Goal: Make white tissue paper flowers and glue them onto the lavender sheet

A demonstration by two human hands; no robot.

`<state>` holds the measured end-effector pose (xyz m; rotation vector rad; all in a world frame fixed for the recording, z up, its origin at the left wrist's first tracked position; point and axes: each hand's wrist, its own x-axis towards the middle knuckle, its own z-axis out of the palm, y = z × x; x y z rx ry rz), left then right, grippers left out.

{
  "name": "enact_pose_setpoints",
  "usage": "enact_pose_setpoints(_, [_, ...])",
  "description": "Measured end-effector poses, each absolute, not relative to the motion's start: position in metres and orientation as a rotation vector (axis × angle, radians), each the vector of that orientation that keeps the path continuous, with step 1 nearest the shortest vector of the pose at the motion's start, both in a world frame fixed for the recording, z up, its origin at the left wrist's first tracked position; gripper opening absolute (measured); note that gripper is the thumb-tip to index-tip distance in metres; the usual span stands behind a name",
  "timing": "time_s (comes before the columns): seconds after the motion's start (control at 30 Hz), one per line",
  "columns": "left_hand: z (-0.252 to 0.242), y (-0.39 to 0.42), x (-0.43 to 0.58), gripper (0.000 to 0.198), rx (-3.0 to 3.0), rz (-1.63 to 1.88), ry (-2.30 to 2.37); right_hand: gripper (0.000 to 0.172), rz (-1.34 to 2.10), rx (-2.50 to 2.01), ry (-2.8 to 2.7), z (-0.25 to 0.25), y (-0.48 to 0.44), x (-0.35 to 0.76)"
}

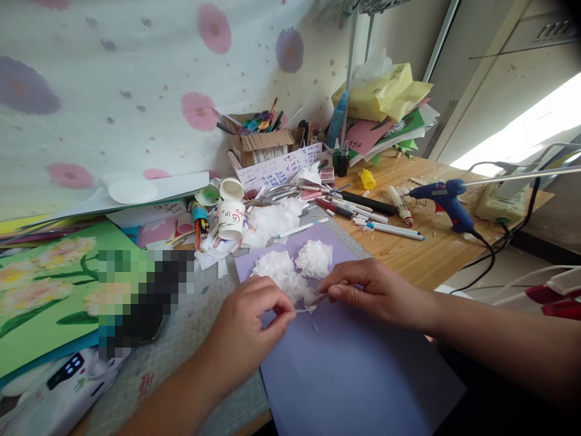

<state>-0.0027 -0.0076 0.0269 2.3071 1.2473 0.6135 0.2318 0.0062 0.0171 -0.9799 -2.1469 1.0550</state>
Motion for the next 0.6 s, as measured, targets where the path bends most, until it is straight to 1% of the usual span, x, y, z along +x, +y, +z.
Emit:
enact_pose_setpoints(0.13, [0.022, -0.011, 0.001, 0.013, 2.411, 0.556, 1.160, 0.025, 1.096, -0.988, -2.117, 0.017, 0.007, 0.233])
enact_pose_setpoints(0.3, [0.019, -0.011, 0.007, 0.012, 2.045, 0.465, 1.300, 0.026, 1.151, -0.991, -1.994, 0.015, 0.006, 0.238])
enact_pose_setpoints(0.4, [0.014, -0.009, 0.010, 0.011, 1.948, 0.445, 1.420, 0.024, 1.118, -0.932, -1.895, 0.021, 0.000, 0.240])
enact_pose_setpoints(0.5, [0.008, -0.006, 0.011, 0.010, 1.960, 0.462, 1.460, 0.020, 1.035, -0.743, -2.018, 0.028, -0.009, 0.237])
enact_pose_setpoints(0.6, [0.005, -0.005, 0.011, 0.011, 1.996, 0.483, 1.461, 0.023, 0.905, -0.644, -2.260, 0.028, -0.013, 0.230])
